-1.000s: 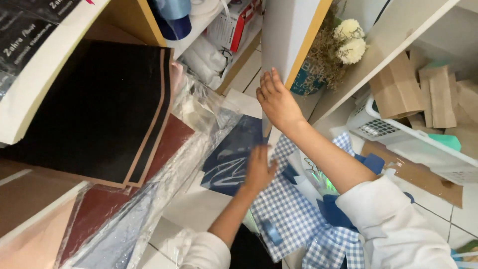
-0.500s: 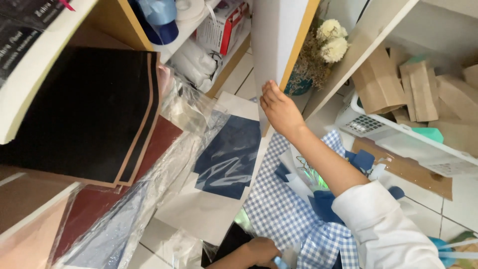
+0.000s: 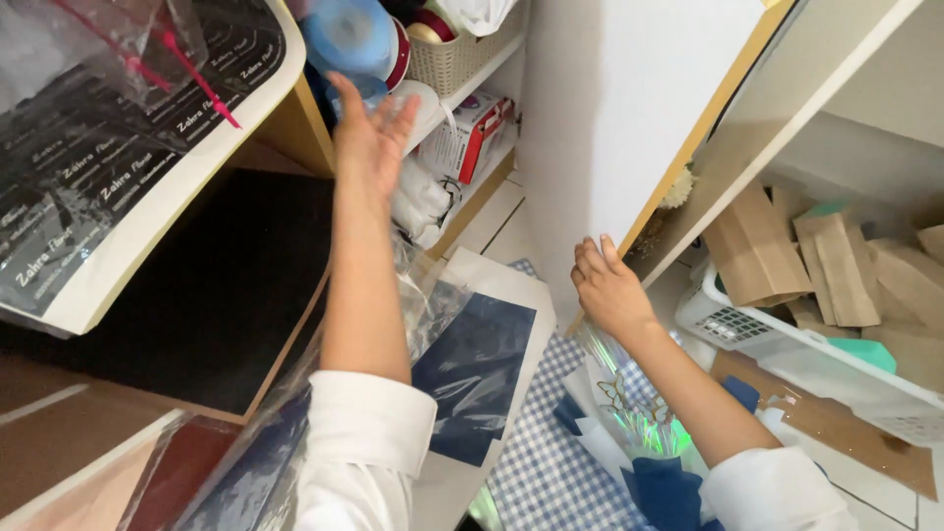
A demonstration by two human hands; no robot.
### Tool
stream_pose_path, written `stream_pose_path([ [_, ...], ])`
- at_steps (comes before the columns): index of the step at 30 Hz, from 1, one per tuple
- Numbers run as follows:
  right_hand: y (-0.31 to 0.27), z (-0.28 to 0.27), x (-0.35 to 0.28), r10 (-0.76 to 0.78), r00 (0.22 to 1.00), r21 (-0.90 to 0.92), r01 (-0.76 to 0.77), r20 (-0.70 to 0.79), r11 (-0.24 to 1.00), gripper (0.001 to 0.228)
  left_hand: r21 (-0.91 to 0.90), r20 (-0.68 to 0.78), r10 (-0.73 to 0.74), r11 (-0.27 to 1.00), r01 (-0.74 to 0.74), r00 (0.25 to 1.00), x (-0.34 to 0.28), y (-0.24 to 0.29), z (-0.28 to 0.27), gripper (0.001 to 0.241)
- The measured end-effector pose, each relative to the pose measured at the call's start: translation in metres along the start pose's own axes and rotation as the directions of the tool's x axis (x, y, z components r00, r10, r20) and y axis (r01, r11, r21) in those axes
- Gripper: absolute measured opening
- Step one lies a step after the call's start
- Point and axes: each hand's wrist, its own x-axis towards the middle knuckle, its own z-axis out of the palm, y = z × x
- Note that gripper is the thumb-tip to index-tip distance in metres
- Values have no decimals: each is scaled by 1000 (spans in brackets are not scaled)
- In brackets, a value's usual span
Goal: The person sits on the floor and wraps a gift using blue and white checkered paper and a blue ribbon. They retrieve a roll of ribbon from a shelf, cut it with scissors, and tie it around the wrapped gift to secure the wrapping.
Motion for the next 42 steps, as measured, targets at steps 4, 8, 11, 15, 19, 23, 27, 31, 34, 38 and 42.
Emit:
stream_pose_path([
  [4, 8, 3, -4, -42, 926, 128, 96, -375, 987, 36, 205, 134, 82, 973, -109, 988, 5, -17, 9, 120],
  [8, 9, -8, -10, 100, 765, 192, 31, -637, 981, 44, 412, 143, 115, 896, -165, 983, -42, -109, -31, 67],
  [11, 1, -21, -11, 343, 709, 321, -171, -617, 932, 53, 486, 252, 172, 828, -279, 952, -85, -136, -50, 48],
  [15, -32, -62, -25, 446, 737, 489, -179, -508, 854, 61, 672, 225, 166, 687, -277, 960, -146, -124, -65, 52],
  [19, -87, -96, -79, 480, 837, 685, -188, -264, 704, 59, 711, 140, 113, 680, -180, 984, -191, -132, -90, 51],
  [23, -136, -130, -170, 513, 857, 767, -300, -44, 567, 65, 760, 177, 44, 628, -166, 983, -246, -173, -115, 49],
  [27, -186, -145, -287, 571, 782, 824, -480, 248, 300, 56, 818, 196, -212, 574, -40, 957, -326, -241, -141, 44],
  [31, -221, -143, -412, 590, 690, 768, -616, 419, 176, 38, 886, 293, -509, 462, -31, 809, -410, -310, -174, 37],
  [34, -225, -119, -509, 634, 594, 644, -741, 496, 191, 25, 913, 303, -602, 405, -45, 739, -460, -350, -199, 33],
  [38, -209, -83, -602, 717, 310, 422, -906, 624, 25, 21, 900, 343, -628, 432, -54, 698, -491, -392, -226, 34],
  [42, -217, -41, -641, 736, 200, 256, -966, 647, 37, 18, 878, 460, -567, 403, -257, 684, -498, -385, -222, 32],
])
